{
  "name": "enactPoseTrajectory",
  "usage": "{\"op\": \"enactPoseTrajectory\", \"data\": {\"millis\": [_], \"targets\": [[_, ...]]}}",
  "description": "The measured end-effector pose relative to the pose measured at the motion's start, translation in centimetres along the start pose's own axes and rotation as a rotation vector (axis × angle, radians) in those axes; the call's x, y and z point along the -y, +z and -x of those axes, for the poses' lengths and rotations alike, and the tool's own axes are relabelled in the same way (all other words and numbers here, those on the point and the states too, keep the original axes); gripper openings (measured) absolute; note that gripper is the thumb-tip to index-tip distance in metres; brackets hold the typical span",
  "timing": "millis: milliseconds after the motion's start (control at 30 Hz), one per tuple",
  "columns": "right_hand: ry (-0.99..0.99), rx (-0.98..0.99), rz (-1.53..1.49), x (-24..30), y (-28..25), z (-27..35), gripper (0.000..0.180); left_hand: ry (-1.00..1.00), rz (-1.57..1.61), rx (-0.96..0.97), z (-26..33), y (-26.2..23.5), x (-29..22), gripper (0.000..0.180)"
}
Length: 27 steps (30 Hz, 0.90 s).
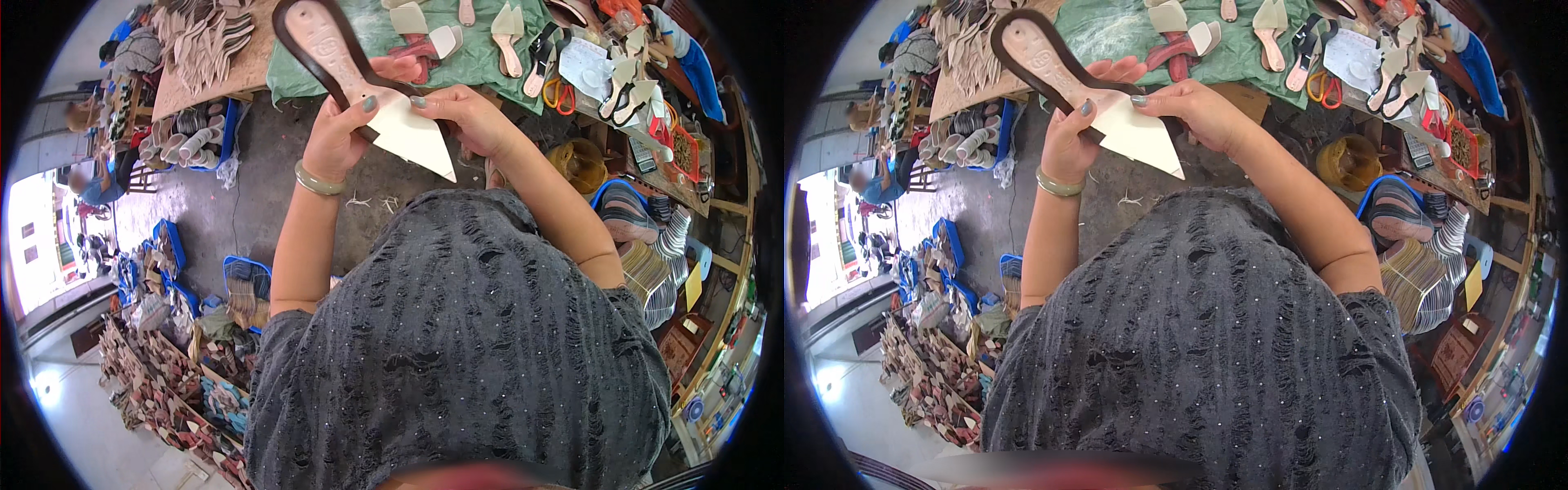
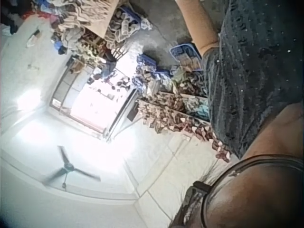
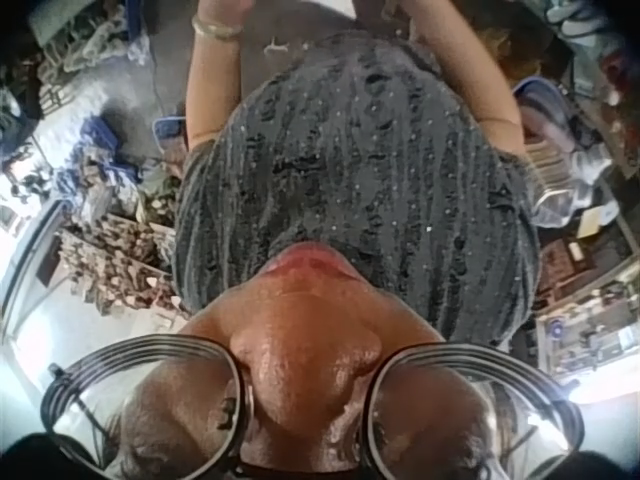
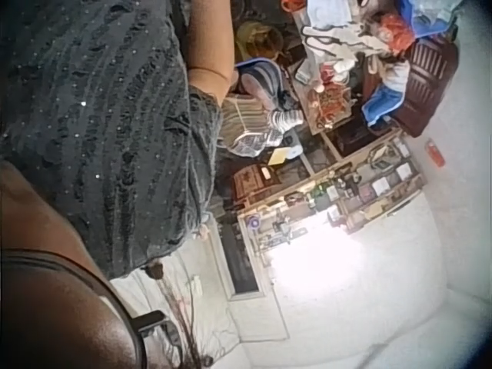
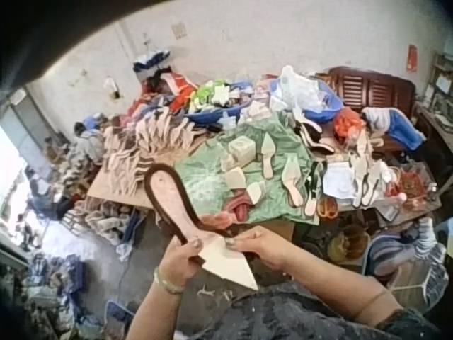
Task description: Manually assemble shoe components by fitting insoles and cutting straps.
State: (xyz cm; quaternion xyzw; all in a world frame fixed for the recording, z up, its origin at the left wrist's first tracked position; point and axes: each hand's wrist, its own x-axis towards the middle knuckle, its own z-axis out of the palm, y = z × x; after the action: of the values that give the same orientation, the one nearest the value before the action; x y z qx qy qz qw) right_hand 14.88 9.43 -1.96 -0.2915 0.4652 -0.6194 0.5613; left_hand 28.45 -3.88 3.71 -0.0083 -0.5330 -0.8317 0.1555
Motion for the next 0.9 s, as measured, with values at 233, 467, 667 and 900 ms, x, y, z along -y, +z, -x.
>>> {"op": "enactPoseTrajectory", "data": {"millis": [233, 467, 667, 900], "targets": [[-0.036, -0.01, 0.115, -0.7, -2.4, 1.4, 0.033, -0.244, 0.006, -0.123, -0.7, 1.6, 2.6, 0.029], [-0.055, -0.158, -0.117, 1.1, -4.9, 5.0, 0.033, -0.311, 0.059, -0.11, -2.3, 1.0, 3.9, 0.032], [-0.147, -0.253, -0.574, 2.1, -8.5, 5.0, 0.034, -0.419, 0.088, -0.013, -3.8, 1.9, 3.9, 0.034], [-0.026, -0.221, -0.164, 2.8, -7.6, 6.3, 0.044, -0.482, -0.037, 0.063, -4.5, 0.5, 2.9, 0.032]]}}
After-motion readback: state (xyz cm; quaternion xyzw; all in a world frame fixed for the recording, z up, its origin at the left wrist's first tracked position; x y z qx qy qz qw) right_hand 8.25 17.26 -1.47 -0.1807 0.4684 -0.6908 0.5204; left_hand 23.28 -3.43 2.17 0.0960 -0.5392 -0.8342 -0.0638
